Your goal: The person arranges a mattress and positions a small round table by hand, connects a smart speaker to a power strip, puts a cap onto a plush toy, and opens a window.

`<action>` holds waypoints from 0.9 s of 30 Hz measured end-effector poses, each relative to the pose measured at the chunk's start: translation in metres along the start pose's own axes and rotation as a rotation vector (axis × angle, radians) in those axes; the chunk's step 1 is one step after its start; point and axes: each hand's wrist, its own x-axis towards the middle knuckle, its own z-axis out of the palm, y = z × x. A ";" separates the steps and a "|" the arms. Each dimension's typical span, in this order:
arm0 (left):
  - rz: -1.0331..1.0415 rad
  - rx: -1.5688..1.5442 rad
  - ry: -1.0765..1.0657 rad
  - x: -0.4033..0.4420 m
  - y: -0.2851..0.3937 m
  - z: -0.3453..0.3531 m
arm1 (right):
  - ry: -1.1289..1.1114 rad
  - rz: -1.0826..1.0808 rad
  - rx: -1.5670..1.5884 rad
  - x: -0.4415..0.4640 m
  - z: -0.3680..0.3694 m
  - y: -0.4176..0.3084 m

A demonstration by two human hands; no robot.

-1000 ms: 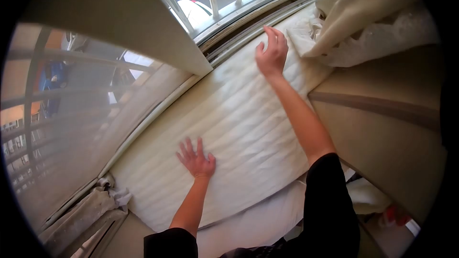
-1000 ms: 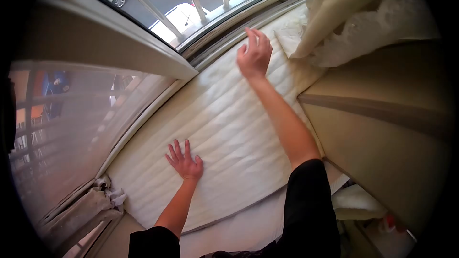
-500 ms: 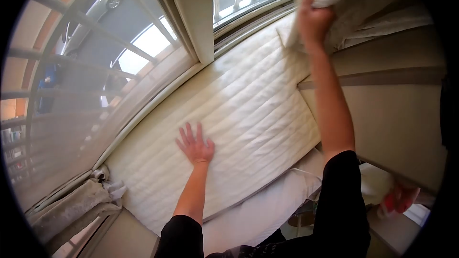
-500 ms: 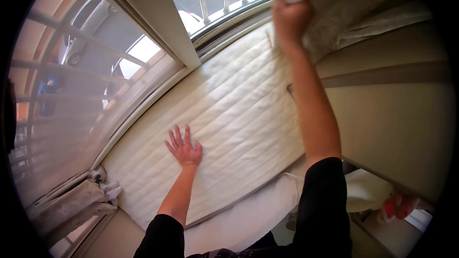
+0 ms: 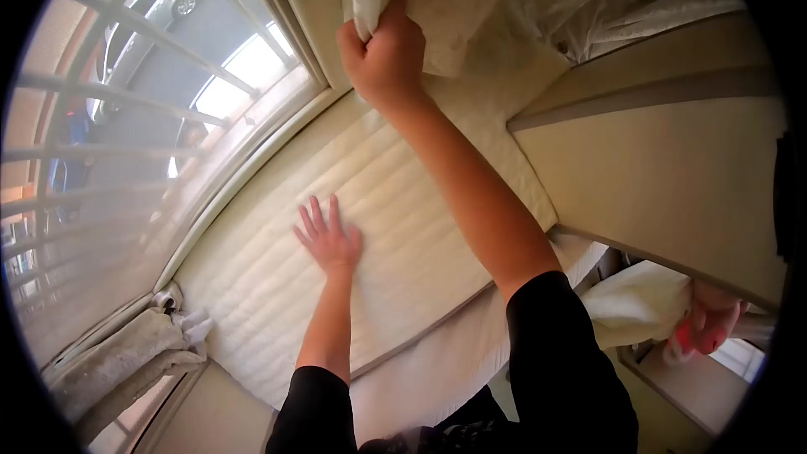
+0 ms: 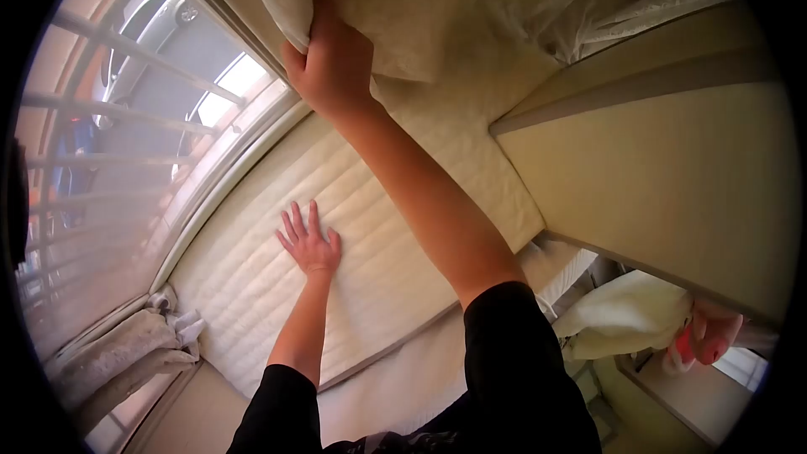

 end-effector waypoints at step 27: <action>0.063 0.092 0.134 -0.001 -0.009 0.031 | -0.740 0.748 -0.768 -0.354 -0.403 -0.145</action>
